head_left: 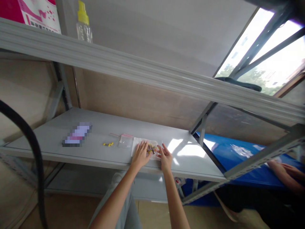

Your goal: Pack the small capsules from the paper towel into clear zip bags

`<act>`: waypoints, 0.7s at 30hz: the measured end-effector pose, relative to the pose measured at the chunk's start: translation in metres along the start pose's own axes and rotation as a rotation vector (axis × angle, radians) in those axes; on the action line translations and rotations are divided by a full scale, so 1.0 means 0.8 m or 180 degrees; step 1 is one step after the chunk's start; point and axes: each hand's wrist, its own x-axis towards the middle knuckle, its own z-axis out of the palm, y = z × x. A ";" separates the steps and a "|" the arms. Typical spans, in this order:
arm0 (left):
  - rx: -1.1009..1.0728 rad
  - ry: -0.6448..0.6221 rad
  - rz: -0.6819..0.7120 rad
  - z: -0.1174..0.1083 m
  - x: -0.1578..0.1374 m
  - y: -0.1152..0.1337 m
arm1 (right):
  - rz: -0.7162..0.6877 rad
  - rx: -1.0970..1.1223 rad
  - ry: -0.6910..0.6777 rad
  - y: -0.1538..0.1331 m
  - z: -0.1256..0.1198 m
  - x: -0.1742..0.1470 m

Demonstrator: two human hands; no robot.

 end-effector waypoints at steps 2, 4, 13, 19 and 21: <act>0.0016 0.0020 0.0017 0.001 0.000 -0.001 | -0.0020 -0.0004 0.0055 0.002 0.000 0.001; 0.0024 0.0058 0.0056 0.001 0.000 -0.002 | -0.0020 -0.0027 0.0108 0.005 0.000 0.002; 0.0053 0.0210 0.0025 0.005 -0.002 -0.007 | -0.0158 -0.0325 0.0332 0.006 0.001 0.006; 0.0087 0.0245 0.0046 0.004 -0.001 -0.009 | -0.0173 -0.0368 0.0310 0.005 0.003 0.007; 0.0073 0.0256 0.0042 0.002 0.000 -0.008 | -0.0178 -0.0316 0.0278 0.006 0.003 0.007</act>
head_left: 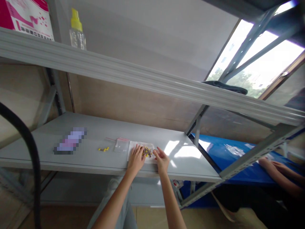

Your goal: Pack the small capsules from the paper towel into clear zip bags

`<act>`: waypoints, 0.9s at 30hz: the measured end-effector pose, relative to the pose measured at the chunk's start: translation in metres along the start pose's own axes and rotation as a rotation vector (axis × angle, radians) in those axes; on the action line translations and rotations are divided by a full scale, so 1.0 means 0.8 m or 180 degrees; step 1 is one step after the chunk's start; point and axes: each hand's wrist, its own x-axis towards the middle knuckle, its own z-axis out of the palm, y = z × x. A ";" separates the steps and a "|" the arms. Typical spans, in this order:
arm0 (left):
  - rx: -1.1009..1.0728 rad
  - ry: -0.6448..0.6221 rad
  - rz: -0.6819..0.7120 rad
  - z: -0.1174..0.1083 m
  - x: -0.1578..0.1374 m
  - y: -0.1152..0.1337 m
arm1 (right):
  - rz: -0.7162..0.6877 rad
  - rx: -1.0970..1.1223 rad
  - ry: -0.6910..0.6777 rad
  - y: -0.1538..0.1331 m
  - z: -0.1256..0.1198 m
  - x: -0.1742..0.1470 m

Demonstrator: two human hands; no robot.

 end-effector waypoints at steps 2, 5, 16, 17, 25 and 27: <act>-0.0010 0.0014 -0.0017 -0.001 0.000 0.001 | 0.0014 0.0071 -0.0030 0.002 0.000 0.000; 0.0003 0.0013 -0.0048 0.000 0.000 0.002 | 0.0055 0.0116 -0.0037 0.005 -0.002 0.000; 0.0095 0.0002 0.0061 -0.005 -0.001 0.006 | -0.0074 0.0084 0.0175 0.008 -0.003 0.001; 0.0110 0.0000 0.0090 -0.005 -0.001 0.006 | -0.0107 0.0060 0.0203 0.007 -0.003 0.001; 0.0004 -0.0061 0.0192 -0.005 -0.002 0.007 | -0.0396 -0.0173 -0.0058 0.005 -0.002 0.000; 0.0004 -0.0041 0.0158 -0.006 -0.002 0.008 | -0.0365 -0.0185 -0.0052 0.005 -0.002 0.000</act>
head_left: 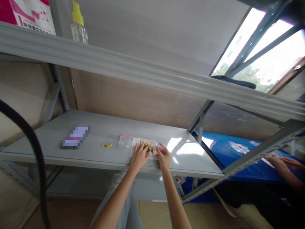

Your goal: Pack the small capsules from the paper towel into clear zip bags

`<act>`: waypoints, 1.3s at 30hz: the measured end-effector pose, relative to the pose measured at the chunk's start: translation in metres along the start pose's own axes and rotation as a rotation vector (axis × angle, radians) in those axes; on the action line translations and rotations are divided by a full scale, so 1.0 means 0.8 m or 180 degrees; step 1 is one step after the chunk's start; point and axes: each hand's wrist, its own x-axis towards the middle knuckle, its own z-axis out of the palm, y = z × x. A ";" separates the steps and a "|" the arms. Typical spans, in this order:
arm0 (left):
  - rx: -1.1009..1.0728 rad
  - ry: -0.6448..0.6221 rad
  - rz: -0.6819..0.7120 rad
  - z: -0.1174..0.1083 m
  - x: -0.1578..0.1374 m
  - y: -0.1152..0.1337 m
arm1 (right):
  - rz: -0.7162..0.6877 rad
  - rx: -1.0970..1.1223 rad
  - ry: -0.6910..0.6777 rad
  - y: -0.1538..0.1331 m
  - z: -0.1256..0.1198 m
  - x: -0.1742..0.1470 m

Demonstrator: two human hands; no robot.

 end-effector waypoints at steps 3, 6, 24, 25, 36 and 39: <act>0.0026 0.0033 -0.0049 -0.001 0.000 0.001 | 0.0086 0.0010 0.0089 0.002 -0.001 0.001; 0.0044 0.0041 -0.0081 -0.001 0.000 0.001 | 0.0122 0.0002 0.0112 0.005 -0.002 0.002; 0.0090 0.0103 -0.0096 -0.001 -0.001 0.000 | 0.0228 0.0377 0.0174 0.008 0.002 0.001; 0.0086 0.0107 -0.0098 -0.001 -0.001 0.000 | 0.0200 0.0363 0.0161 0.009 0.002 0.001; 0.0097 0.0066 -0.0166 -0.004 -0.001 0.003 | -0.0184 -0.0100 0.0198 0.011 0.001 0.000; 0.0088 0.0046 -0.0175 -0.003 -0.001 0.002 | -0.0167 -0.0118 0.0186 0.013 0.000 0.001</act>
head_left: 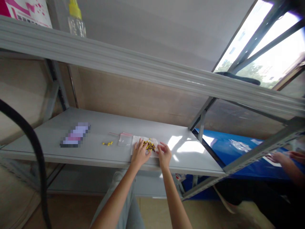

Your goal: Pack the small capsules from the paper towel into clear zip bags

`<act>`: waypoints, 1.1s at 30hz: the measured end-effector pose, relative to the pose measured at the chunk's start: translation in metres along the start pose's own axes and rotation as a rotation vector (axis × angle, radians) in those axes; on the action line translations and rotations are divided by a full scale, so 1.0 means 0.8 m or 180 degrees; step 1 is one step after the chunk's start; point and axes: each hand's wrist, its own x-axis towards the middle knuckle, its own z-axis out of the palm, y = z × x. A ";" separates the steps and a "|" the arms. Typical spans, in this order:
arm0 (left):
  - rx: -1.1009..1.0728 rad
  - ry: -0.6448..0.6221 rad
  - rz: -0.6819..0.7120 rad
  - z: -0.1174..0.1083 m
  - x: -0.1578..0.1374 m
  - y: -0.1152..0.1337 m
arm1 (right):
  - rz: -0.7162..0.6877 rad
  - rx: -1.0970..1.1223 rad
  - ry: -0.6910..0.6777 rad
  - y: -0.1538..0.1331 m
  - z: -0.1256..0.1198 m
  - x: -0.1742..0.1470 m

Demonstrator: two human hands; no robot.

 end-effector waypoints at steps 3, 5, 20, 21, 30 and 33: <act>0.0002 -0.0038 -0.0016 0.001 0.000 -0.001 | 0.0096 0.0181 0.0246 0.003 -0.002 0.001; 0.0014 -0.0048 -0.0030 0.002 0.000 -0.001 | 0.0128 0.0238 0.0377 0.006 -0.002 0.002; -0.0029 -0.0060 -0.0074 0.001 -0.002 -0.001 | -0.1182 -0.1432 0.0046 0.006 0.030 0.051; -0.0050 -0.0057 -0.0079 0.001 -0.002 -0.001 | -0.1229 -0.1561 0.0032 0.006 0.029 0.050; -0.0087 -0.0009 -0.0172 -0.003 -0.002 0.002 | -0.1416 -0.2037 -0.0078 0.001 0.028 0.043; -0.0066 0.0032 -0.0148 -0.002 -0.002 0.001 | -0.1382 -0.1876 -0.0147 0.003 0.028 0.045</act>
